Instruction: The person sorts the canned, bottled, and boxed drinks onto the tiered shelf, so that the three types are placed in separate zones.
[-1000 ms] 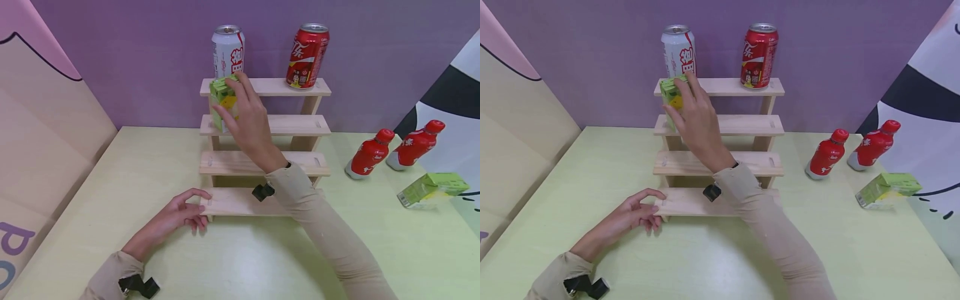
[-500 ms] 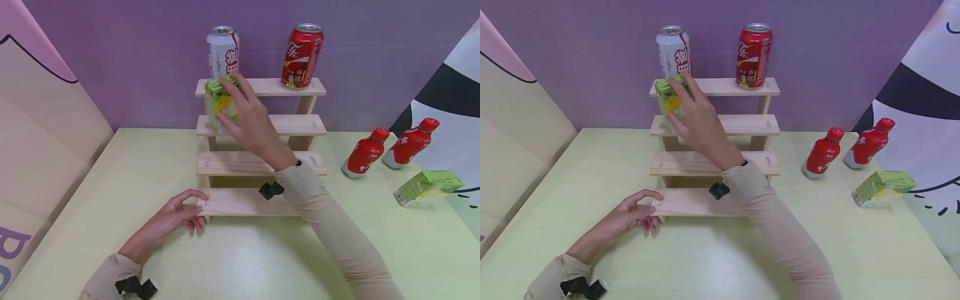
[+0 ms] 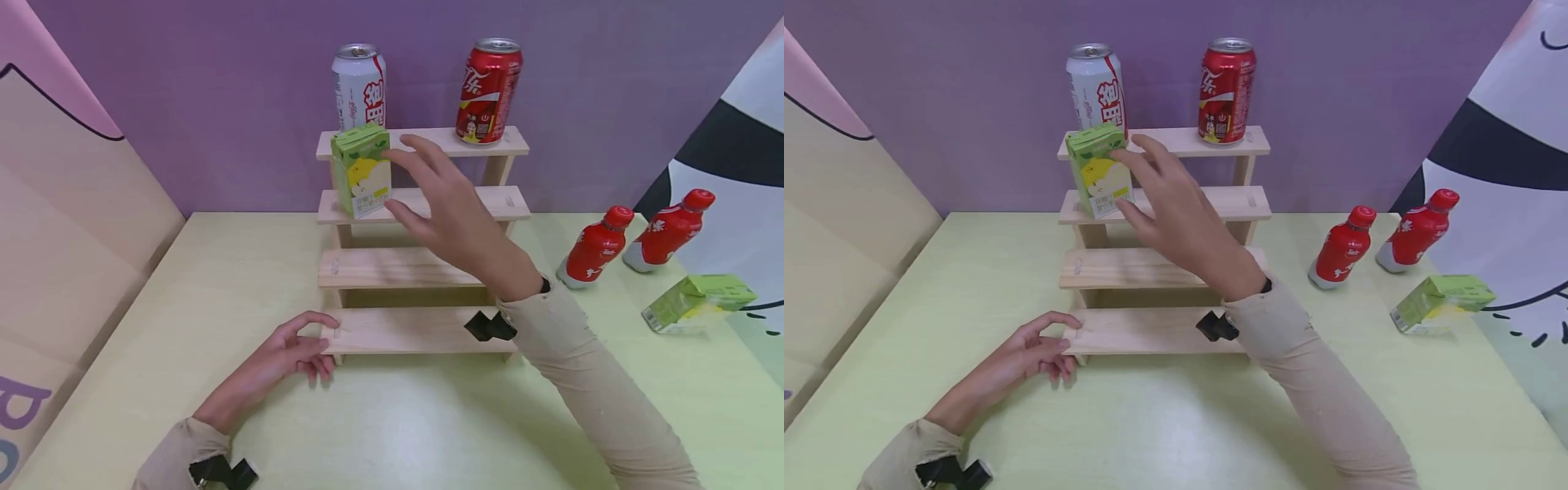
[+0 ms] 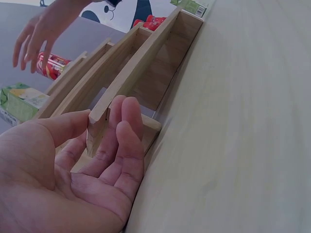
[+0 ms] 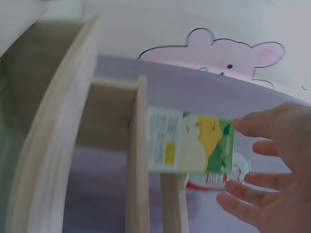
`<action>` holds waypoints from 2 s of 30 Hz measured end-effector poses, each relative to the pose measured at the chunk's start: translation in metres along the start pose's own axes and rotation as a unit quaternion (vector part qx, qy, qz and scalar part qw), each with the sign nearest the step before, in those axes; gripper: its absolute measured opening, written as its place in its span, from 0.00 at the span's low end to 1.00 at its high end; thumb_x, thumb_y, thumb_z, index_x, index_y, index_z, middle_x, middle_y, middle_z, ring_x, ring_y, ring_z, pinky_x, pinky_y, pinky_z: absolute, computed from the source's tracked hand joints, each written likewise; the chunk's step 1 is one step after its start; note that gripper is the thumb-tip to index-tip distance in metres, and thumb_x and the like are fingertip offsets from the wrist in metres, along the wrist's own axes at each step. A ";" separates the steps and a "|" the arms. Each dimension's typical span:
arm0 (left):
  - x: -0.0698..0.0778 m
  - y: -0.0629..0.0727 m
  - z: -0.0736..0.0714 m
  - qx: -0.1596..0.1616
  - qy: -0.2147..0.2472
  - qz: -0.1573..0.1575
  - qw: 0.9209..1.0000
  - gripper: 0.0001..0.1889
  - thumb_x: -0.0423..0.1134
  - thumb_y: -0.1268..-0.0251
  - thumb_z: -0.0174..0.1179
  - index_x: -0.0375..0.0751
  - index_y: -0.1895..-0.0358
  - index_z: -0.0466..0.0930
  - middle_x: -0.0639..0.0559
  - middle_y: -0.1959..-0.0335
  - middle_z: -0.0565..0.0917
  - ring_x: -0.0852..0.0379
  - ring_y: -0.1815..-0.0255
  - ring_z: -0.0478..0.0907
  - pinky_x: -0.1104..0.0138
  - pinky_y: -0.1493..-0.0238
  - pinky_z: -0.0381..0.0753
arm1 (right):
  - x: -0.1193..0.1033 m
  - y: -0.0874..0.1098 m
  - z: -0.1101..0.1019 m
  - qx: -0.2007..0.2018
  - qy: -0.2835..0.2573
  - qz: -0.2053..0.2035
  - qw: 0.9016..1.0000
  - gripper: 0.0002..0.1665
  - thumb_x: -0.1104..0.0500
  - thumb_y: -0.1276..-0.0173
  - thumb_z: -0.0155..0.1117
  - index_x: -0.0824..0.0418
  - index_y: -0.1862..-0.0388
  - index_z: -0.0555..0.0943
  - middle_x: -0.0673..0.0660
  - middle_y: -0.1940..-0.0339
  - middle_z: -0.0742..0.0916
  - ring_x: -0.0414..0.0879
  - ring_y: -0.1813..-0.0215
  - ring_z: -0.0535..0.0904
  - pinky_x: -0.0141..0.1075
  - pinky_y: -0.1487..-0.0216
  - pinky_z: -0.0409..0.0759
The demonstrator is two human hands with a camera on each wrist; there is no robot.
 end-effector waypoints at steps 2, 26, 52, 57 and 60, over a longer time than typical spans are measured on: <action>0.000 -0.001 0.000 -0.002 0.001 0.002 1.000 0.19 0.38 0.23 0.53 0.41 0.34 0.66 0.29 0.63 0.84 0.44 0.67 0.84 0.61 0.66 0.83 | 0.004 0.009 -0.009 0.019 0.022 -0.014 0.999 0.31 0.58 0.31 0.68 0.59 0.32 0.72 0.60 0.27 0.70 0.52 0.27 0.66 0.49 0.31 0.70; 0.000 -0.002 0.000 -0.002 0.002 -0.001 1.000 0.19 0.38 0.23 0.53 0.40 0.34 0.66 0.33 0.64 0.85 0.47 0.68 0.84 0.63 0.67 0.83 | 0.044 0.099 -0.054 0.022 0.099 0.016 0.995 0.37 0.67 0.45 0.77 0.61 0.34 0.76 0.63 0.34 0.77 0.59 0.33 0.73 0.59 0.46 0.79; 0.000 -0.002 0.001 -0.002 0.005 -0.004 1.000 0.19 0.38 0.23 0.54 0.41 0.34 0.66 0.36 0.65 0.85 0.48 0.68 0.83 0.64 0.67 0.82 | 0.070 0.169 -0.089 0.043 0.155 0.061 0.985 0.46 0.70 0.58 0.82 0.61 0.35 0.77 0.65 0.38 0.80 0.63 0.39 0.75 0.64 0.54 0.79; -0.001 -0.002 0.001 -0.003 0.005 -0.003 1.000 0.19 0.38 0.23 0.54 0.40 0.34 0.66 0.35 0.65 0.85 0.48 0.68 0.84 0.63 0.67 0.83 | 0.079 0.185 -0.091 0.041 0.164 0.075 0.983 0.44 0.71 0.57 0.80 0.63 0.36 0.77 0.65 0.40 0.81 0.63 0.41 0.75 0.65 0.52 0.78; -0.001 -0.002 0.000 -0.002 0.004 -0.003 1.000 0.19 0.38 0.23 0.54 0.40 0.34 0.66 0.35 0.65 0.85 0.48 0.68 0.84 0.63 0.67 0.83 | 0.085 0.196 -0.090 0.044 0.170 0.078 0.981 0.43 0.71 0.57 0.80 0.63 0.37 0.78 0.66 0.41 0.81 0.64 0.42 0.75 0.63 0.47 0.77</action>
Point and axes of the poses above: each hand's wrist, its own y-axis away from the middle knuckle, its own z-axis out of the palm, x = y × z, the point moved 5 cm from there along -y, towards the middle knuckle
